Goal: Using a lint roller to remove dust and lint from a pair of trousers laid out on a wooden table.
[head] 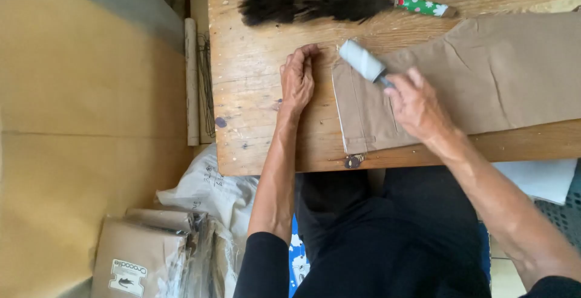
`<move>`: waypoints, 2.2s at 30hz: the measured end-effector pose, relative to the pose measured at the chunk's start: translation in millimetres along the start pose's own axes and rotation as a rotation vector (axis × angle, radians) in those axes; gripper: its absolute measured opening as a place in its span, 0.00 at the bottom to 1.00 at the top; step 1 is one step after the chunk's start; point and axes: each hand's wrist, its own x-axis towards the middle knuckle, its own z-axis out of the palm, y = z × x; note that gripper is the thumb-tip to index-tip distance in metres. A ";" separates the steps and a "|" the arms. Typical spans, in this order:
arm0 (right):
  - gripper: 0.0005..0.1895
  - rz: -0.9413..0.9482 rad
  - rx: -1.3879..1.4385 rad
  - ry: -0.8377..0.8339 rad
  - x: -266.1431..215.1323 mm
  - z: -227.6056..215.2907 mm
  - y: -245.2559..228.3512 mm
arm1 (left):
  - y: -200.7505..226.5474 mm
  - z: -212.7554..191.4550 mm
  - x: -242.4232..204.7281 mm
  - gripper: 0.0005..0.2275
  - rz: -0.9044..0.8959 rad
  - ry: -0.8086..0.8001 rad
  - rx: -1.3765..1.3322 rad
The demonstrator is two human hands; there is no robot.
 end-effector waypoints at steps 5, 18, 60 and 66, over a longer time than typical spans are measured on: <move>0.11 -0.020 -0.166 0.039 -26.1 13.2 -37.1 | -3.7 1.8 0.9 0.10 0.018 -0.082 0.086; 0.09 0.096 -0.334 0.207 -54.2 3.0 -40.5 | -1.5 7.7 -0.2 0.11 0.069 -0.205 0.305; 0.08 -0.138 0.045 0.090 -122.0 -15.8 -122.8 | 10.5 2.8 -0.2 0.13 0.137 -0.180 0.296; 0.08 0.048 -0.043 0.200 -136.7 -45.2 -100.8 | 12.7 2.8 -0.5 0.12 0.119 -0.182 0.305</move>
